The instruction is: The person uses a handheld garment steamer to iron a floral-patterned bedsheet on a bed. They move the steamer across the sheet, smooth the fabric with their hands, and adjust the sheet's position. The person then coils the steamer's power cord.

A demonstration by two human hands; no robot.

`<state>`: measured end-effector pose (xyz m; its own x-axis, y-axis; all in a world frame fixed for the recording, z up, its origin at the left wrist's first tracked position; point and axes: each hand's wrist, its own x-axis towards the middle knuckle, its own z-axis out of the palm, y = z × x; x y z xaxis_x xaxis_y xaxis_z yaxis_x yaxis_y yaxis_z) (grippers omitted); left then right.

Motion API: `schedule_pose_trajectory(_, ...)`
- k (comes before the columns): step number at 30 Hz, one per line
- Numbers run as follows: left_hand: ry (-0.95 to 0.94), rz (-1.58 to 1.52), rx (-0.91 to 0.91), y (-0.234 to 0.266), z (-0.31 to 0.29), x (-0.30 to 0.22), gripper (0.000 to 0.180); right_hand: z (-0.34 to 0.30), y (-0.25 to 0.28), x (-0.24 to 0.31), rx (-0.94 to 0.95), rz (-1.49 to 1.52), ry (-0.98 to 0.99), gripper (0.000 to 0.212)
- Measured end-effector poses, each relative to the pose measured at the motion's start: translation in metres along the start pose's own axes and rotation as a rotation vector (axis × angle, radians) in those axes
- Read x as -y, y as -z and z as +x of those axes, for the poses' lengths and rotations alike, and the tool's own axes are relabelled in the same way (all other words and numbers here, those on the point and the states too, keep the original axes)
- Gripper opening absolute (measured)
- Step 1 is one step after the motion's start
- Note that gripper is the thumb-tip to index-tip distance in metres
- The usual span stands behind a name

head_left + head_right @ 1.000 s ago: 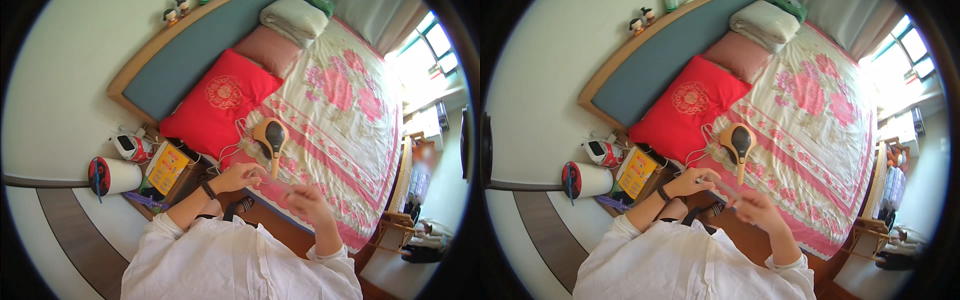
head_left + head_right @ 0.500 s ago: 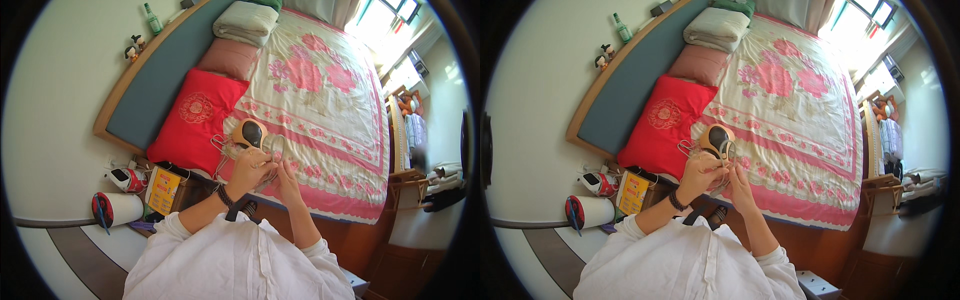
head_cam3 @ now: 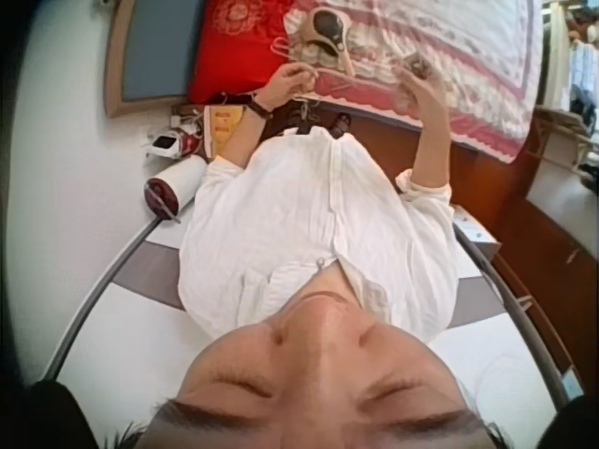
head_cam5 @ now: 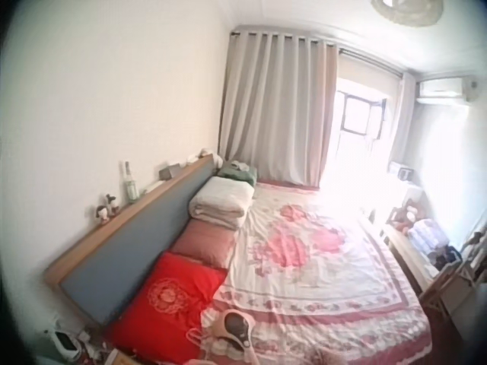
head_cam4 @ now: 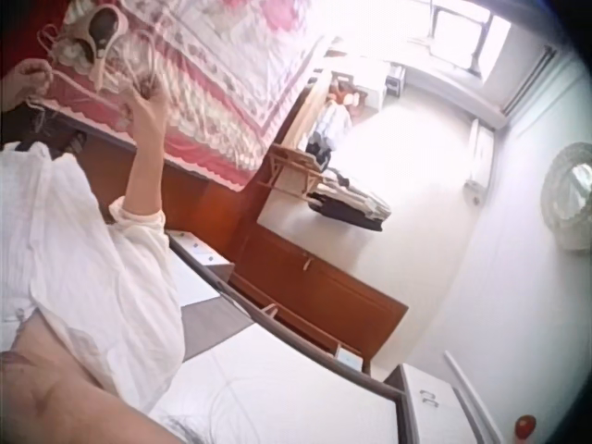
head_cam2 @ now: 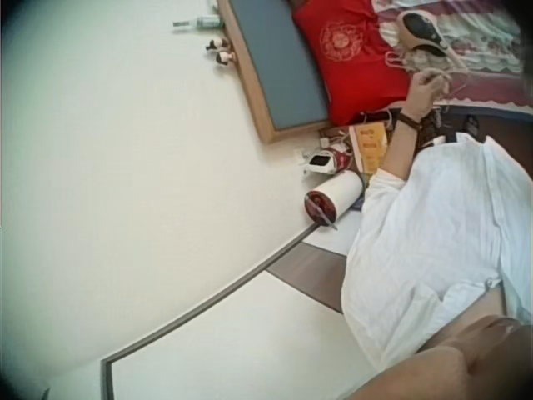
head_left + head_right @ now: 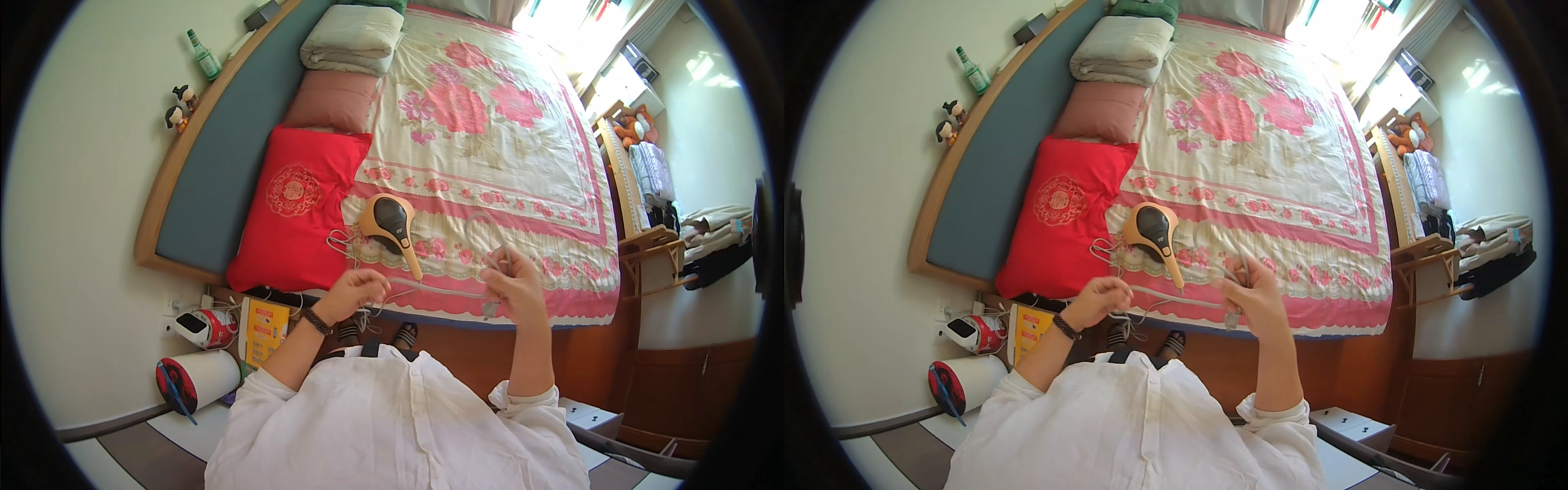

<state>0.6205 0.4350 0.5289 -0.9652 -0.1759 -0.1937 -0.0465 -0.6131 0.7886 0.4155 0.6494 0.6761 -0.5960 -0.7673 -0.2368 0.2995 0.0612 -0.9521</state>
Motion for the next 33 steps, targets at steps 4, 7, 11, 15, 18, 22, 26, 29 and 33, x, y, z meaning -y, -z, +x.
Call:
schedule_pose_trajectory(4,-0.083,-0.265,0.016,-0.021,0.003,-0.036,0.015,0.006,-0.014,-0.045,-0.09,0.011,-0.165,0.02)
schedule_pose_trajectory(7,-0.022,-0.277,0.042,-0.041,0.008,-0.045,0.017,0.012,-0.029,-0.069,-0.039,0.037,-0.236,0.023)
schedule_pose_trajectory(11,0.05,-0.35,-0.052,-0.063,0.018,-0.047,0.022,0.011,-0.051,-0.089,0.142,0.258,-0.279,0.054)
schedule_pose_trajectory(15,-0.013,-0.339,-0.221,-0.08,0.019,-0.048,0.021,0.007,-0.065,-0.089,0.244,0.493,-0.207,0.064)
schedule_pose_trajectory(18,-0.046,-0.286,-0.248,-0.09,0.026,-0.021,0.021,0.007,-0.077,-0.092,0.099,0.098,-0.138,0.07)
schedule_pose_trajectory(22,-0.084,-0.158,-0.227,-0.078,0.025,-0.021,0.021,0.01,-0.084,-0.07,0.142,-0.235,-0.145,0.042)
schedule_pose_trajectory(26,0.075,0.356,-0.017,-0.079,0.021,-0.06,0.027,0.006,-0.075,-0.07,0.271,-0.309,-0.192,0.019)
schedule_pose_trajectory(29,-0.208,0.195,0.012,-0.078,0.036,-0.05,0.036,0.003,-0.057,-0.081,0.192,-0.212,0.037,0.023)
schedule_pose_trajectory(33,-0.15,0.145,0.361,-0.062,0.025,-0.001,0.032,-0.011,-0.062,-0.023,0.169,0.418,0.195,0.033)
